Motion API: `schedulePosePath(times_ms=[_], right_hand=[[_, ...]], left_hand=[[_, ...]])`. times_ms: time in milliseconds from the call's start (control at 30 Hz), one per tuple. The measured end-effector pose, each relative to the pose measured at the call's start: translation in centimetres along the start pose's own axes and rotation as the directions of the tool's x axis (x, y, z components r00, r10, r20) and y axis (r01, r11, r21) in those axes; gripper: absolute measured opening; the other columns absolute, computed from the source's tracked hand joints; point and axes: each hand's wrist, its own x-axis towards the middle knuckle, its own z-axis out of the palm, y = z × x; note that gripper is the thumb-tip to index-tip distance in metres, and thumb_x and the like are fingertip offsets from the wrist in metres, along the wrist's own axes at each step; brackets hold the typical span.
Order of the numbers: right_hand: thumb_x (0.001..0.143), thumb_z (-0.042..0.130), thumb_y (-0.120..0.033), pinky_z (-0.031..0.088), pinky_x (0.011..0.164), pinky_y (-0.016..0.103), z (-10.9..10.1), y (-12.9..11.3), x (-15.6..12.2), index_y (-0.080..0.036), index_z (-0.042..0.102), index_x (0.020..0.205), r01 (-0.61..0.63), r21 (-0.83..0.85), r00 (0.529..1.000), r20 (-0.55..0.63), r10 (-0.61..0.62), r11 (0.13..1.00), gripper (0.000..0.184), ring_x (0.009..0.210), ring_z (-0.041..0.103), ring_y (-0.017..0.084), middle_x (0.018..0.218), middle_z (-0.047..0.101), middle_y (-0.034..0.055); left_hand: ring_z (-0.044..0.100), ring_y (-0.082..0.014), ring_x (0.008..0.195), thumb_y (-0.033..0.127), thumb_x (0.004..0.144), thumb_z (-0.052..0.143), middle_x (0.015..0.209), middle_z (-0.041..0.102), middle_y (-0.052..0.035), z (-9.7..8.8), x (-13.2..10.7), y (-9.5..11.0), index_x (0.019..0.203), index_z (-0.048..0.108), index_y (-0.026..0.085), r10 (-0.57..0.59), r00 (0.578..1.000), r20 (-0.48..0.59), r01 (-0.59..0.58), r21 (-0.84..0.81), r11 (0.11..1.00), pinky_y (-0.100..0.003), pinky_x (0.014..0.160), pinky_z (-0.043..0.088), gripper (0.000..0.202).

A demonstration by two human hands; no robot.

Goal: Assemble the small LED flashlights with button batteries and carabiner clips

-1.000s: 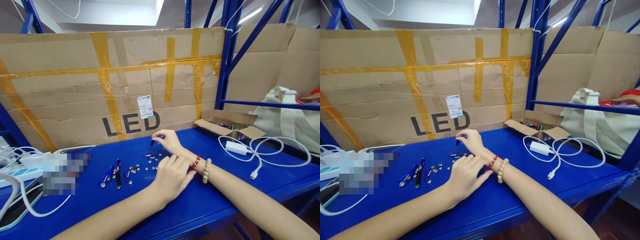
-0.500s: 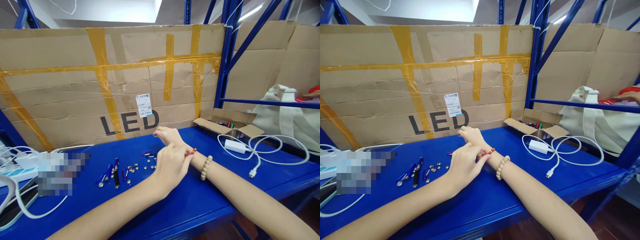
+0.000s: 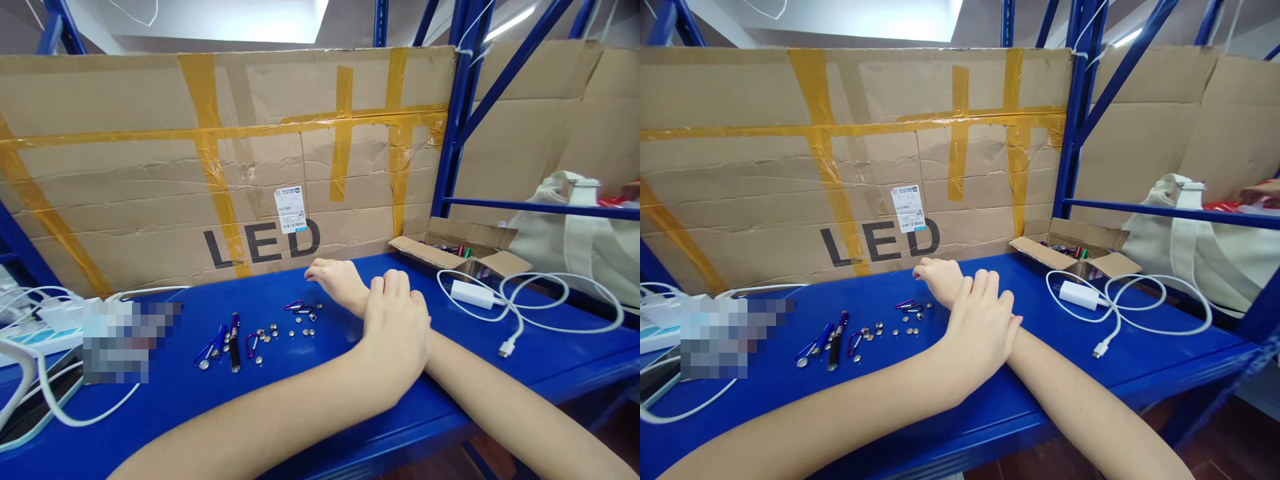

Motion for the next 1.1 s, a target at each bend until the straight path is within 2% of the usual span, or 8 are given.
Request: schedulePosePath(times_ms=[300, 467, 600, 667, 733, 833, 967, 1100], right_hand=[[0.087, 0.053, -0.02, 0.034, 0.057, 0.022, 0.5, 0.3, 0.2, -0.026, 0.069, 0.09, -0.031, 0.044, 0.999, -0.014, 0.032, 0.999, 0.017, 0.085, 0.063, 0.014, 0.095, 0.068, -0.0028], [0.087, 0.053, -0.019, 0.033, 0.056, 0.022, 0.8, -0.1, 0.0, -0.026, 0.069, 0.09, 0.001, 0.062, 1.0, 0.003, -0.002, 0.998, 0.017, 0.081, 0.063, 0.014, 0.093, 0.069, -0.0018], [0.088, 0.053, -0.019, 0.034, 0.057, 0.022, 0.9, -0.6, -0.2, -0.026, 0.069, 0.09, 0.022, 0.07, 1.0, 0.011, -0.022, 0.997, 0.018, 0.081, 0.063, 0.013, 0.095, 0.068, -0.0015], [0.088, 0.052, -0.017, 0.035, 0.058, 0.021, 0.9, -0.8, -0.3, -0.026, 0.069, 0.091, 0.028, 0.076, 1.0, 0.01, -0.029, 0.997, 0.019, 0.084, 0.063, 0.013, 0.096, 0.068, -0.0016], [0.088, 0.05, -0.015, 0.036, 0.059, 0.021, 1.0, -0.9, -0.4, -0.025, 0.069, 0.09, 0.034, 0.08, 0.999, 0.011, -0.035, 0.996, 0.021, 0.086, 0.063, 0.014, 0.095, 0.069, -0.0013], [0.087, 0.051, -0.014, 0.036, 0.058, 0.021, 1.0, -1.0, -0.5, -0.024, 0.07, 0.087, 0.046, 0.086, 0.999, 0.017, -0.048, 0.995, 0.022, 0.084, 0.064, 0.014, 0.094, 0.069, -0.0005], [0.087, 0.051, -0.014, 0.039, 0.059, 0.02, 1.0, -1.0, -0.5, -0.024, 0.07, 0.086, 0.047, 0.108, 0.999, 0.007, -0.048, 0.993, 0.022, 0.083, 0.064, 0.014, 0.094, 0.07, -0.0005], [0.084, 0.055, -0.014, 0.041, 0.06, 0.022, 1.6, -0.7, -0.3, -0.025, 0.07, 0.084, 0.027, 0.159, 1.0, -0.018, -0.024, 0.987, 0.019, 0.078, 0.064, 0.015, 0.09, 0.07, -0.0012]], left_hand=[[0.049, -0.0253, 0.079, 0.017, 0.076, 0.052, 0.087, 0.06, -0.0131, -1.3, -4.1, -1.4, 0.088, 0.066, 0.007, 0.084, 0.996, -0.016, -0.083, 0.025, 0.996, -0.037, 0.068, 0.039, 0.021], [0.05, -0.0247, 0.078, 0.025, 0.071, 0.054, 0.078, 0.062, -0.0109, -0.6, -6.3, -2.0, 0.069, 0.064, 0.012, 0.094, 0.995, -0.038, -0.097, -0.066, 0.993, -0.035, 0.068, 0.039, 0.017], [0.052, -0.0237, 0.088, 0.028, 0.083, 0.045, 0.096, 0.062, -0.0099, -1.5, -4.7, -2.5, 0.099, 0.062, 0.012, 0.151, 0.981, -0.119, -0.159, -0.062, 0.985, -0.034, 0.074, 0.037, 0.028], [0.047, -0.0245, 0.107, 0.024, 0.09, 0.039, 0.122, 0.054, -0.0078, -1.8, -3.4, -2.7, 0.115, 0.056, 0.017, 0.359, 0.927, -0.105, -0.362, -0.014, 0.932, -0.035, 0.083, 0.034, 0.031], [0.034, -0.0229, 0.124, 0.028, 0.095, 0.032, 0.135, 0.046, -0.004, -1.6, -2.4, -2.6, 0.128, 0.048, 0.021, 0.642, 0.758, -0.115, -0.648, -0.022, 0.761, -0.033, 0.09, 0.031, 0.037], [0.054, -0.0207, 0.102, 0.046, 0.092, 0.035, 0.118, 0.057, -0.0082, -0.4, -1.8, -2.4, 0.137, 0.036, 0.014, 0.73, 0.683, -0.039, -0.729, -0.109, 0.676, -0.029, 0.077, 0.038, 0.056], [0.059, -0.0168, 0.088, 0.009, 0.089, 0.039, 0.099, 0.063, -0.0052, 1.4, -2.3, -3.3, 0.126, 0.05, 0.016, 0.669, 0.744, -0.009, -0.669, -0.005, 0.744, -0.03, 0.08, 0.035, 0.038], [0.057, -0.0212, 0.098, 0.006, 0.091, 0.035, 0.095, 0.064, -0.0049, 2.3, -3.0, -5.7, 0.116, 0.057, 0.014, 0.585, 0.806, -0.089, -0.568, 0.163, 0.807, -0.033, 0.086, 0.033, 0.034]])
